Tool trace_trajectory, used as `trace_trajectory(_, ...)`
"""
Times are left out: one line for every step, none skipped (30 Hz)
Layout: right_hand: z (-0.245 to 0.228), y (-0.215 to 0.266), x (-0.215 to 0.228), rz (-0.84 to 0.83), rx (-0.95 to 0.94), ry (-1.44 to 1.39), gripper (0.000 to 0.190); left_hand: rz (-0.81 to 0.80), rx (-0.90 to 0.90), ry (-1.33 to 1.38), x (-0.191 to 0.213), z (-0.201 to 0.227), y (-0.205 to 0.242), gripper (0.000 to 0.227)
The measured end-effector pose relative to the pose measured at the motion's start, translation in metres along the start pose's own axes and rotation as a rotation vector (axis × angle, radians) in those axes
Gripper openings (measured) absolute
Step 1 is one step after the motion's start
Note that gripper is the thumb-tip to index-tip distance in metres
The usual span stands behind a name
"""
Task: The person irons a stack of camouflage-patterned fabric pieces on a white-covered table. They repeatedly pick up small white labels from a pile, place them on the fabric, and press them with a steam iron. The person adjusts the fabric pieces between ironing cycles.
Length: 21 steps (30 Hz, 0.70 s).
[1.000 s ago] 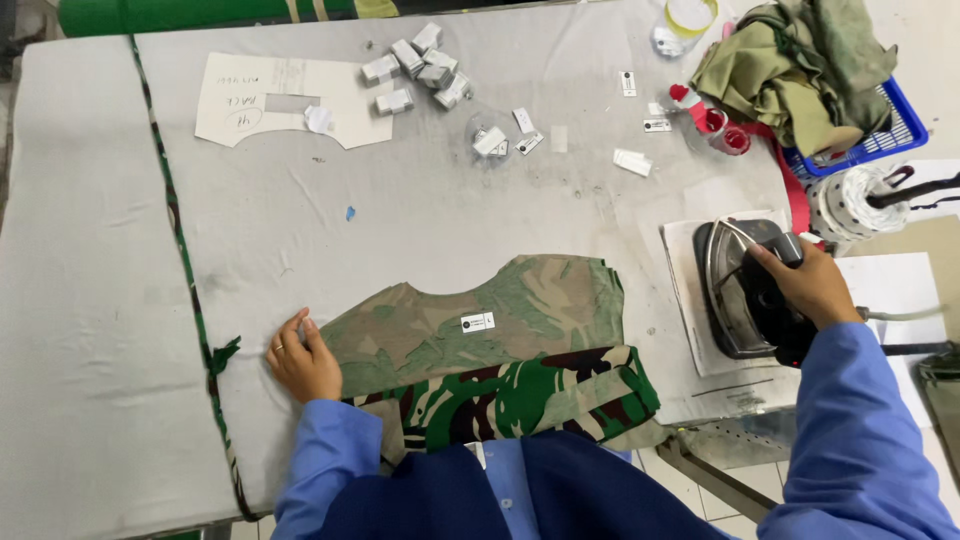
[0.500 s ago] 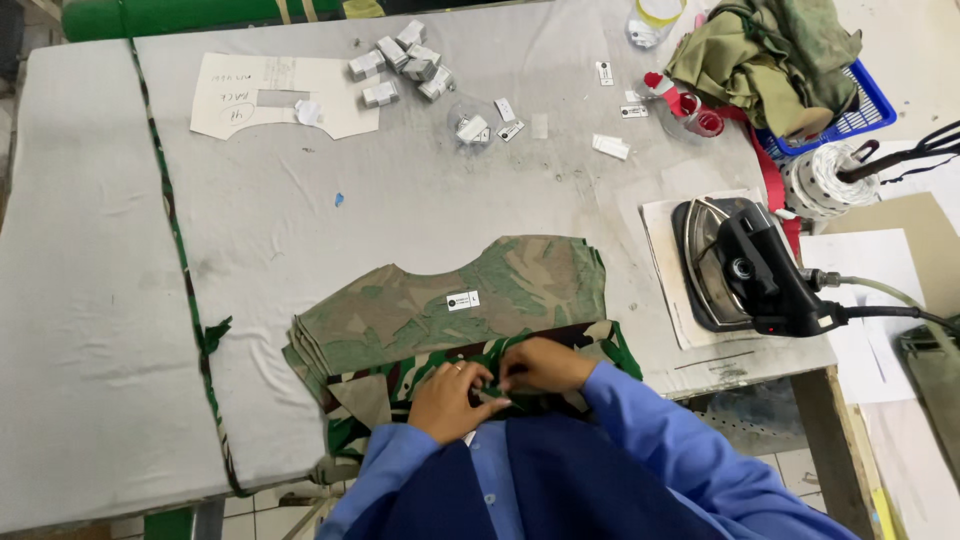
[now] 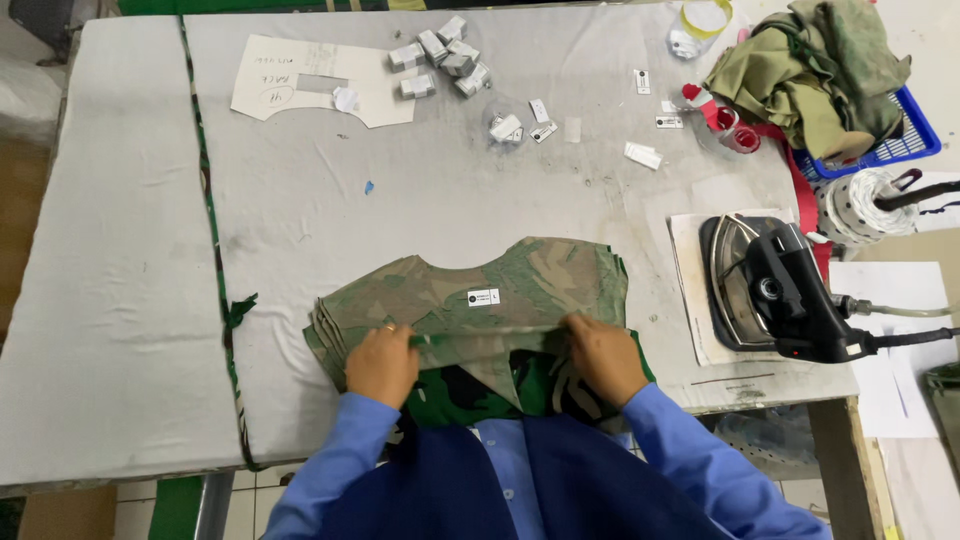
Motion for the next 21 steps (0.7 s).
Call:
trace_trajectory(0.008,-0.004,0.011,0.035,-0.049,-0.010,0.023,-0.032,0.092,0.066,0.023,-0.008,-0.004,0.024)
trace_trajectory(0.003,-0.011,0.020,0.035,-0.045,-0.008,0.023,-0.030,0.095,0.068,0.029,-0.013,-0.012,0.024)
trace_trajectory(0.001,-0.015,0.026,-0.009,-0.158,-0.146,0.018,-0.003,0.115,0.188,0.034,-0.019,-0.018,0.026)
trace_trajectory(-0.001,-0.019,0.032,-0.052,-0.270,-0.284,0.023,0.025,0.136,0.309,0.039,-0.025,-0.025,0.028)
trace_trajectory(-0.003,-0.024,0.037,-0.061,-0.272,-0.286,0.023,0.017,0.140,0.309,0.042,-0.024,-0.028,0.028)
trace_trajectory(-0.007,-0.030,0.041,-0.149,-0.184,-0.278,0.038,0.044,0.120,0.367,0.046,-0.023,-0.032,0.028)
trace_trajectory(-0.012,-0.037,0.044,-0.231,-0.095,-0.271,0.057,0.074,0.097,0.422,0.051,-0.023,-0.039,0.031)
trace_trajectory(0.003,-0.049,0.044,-0.234,-0.096,-0.274,0.057,0.071,0.098,0.420,0.044,-0.032,-0.050,0.031)
trace_trajectory(0.018,-0.059,0.044,-0.173,-0.131,-0.228,0.045,0.169,0.053,0.472,0.038,-0.040,-0.057,0.028)
trace_trajectory(0.034,-0.068,0.044,-0.112,-0.164,-0.181,0.035,0.269,0.009,0.524,0.031,-0.049,-0.064,0.025)
trace_trajectory(0.051,-0.079,0.032,-0.127,-0.168,-0.183,0.035,0.255,0.017,0.526,0.028,-0.047,-0.070,0.025)
trace_trajectory(0.069,-0.091,0.023,-0.034,-0.230,-0.240,0.026,0.242,0.079,0.590,0.023,-0.046,-0.076,0.024)
trace_trajectory(0.087,-0.104,0.013,0.066,-0.292,-0.298,0.017,0.233,0.139,0.652,0.021,-0.047,-0.085,0.024)
trace_trajectory(0.082,-0.109,0.009,0.056,-0.296,-0.300,0.017,0.223,0.144,0.650,0.014,-0.047,-0.091,0.024)
trace_trajectory(0.078,-0.110,0.004,0.016,-0.304,-0.247,0.019,0.207,0.187,0.642,0.006,-0.047,-0.095,0.023)
trace_trajectory(0.074,-0.112,-0.001,-0.025,-0.310,-0.194,0.021,0.192,0.231,0.633,-0.002,-0.046,-0.099,0.023)
trace_trajectory(0.062,-0.109,0.013,-0.028,-0.313,-0.193,0.021,0.188,0.230,0.634,-0.005,-0.048,-0.103,0.023)
trace_trajectory(0.050,-0.107,0.027,-0.020,-0.326,-0.155,0.026,0.217,0.210,0.617,-0.006,-0.049,-0.106,0.021)
trace_trajectory(0.036,-0.103,0.040,-0.021,-0.336,-0.120,0.035,0.242,0.198,0.598,-0.008,-0.053,-0.106,0.020)
trace_trajectory(0.031,-0.102,0.050,-0.032,-0.335,-0.120,0.035,0.235,0.205,0.598,-0.006,-0.053,-0.104,0.020)
trace_trajectory(0.026,-0.101,0.058,-0.118,-0.345,-0.054,0.046,0.220,0.220,0.602,-0.004,-0.053,-0.104,0.021)
Point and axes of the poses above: each hand's wrist, its own y-axis away from the middle knuckle, its own x-axis out of the back of the hand, z = x × y, the point moved 3 cm from there along -y, towards the middle knuckle, and after that the axes turned 4 degrees about z, right-handed, at the moved point
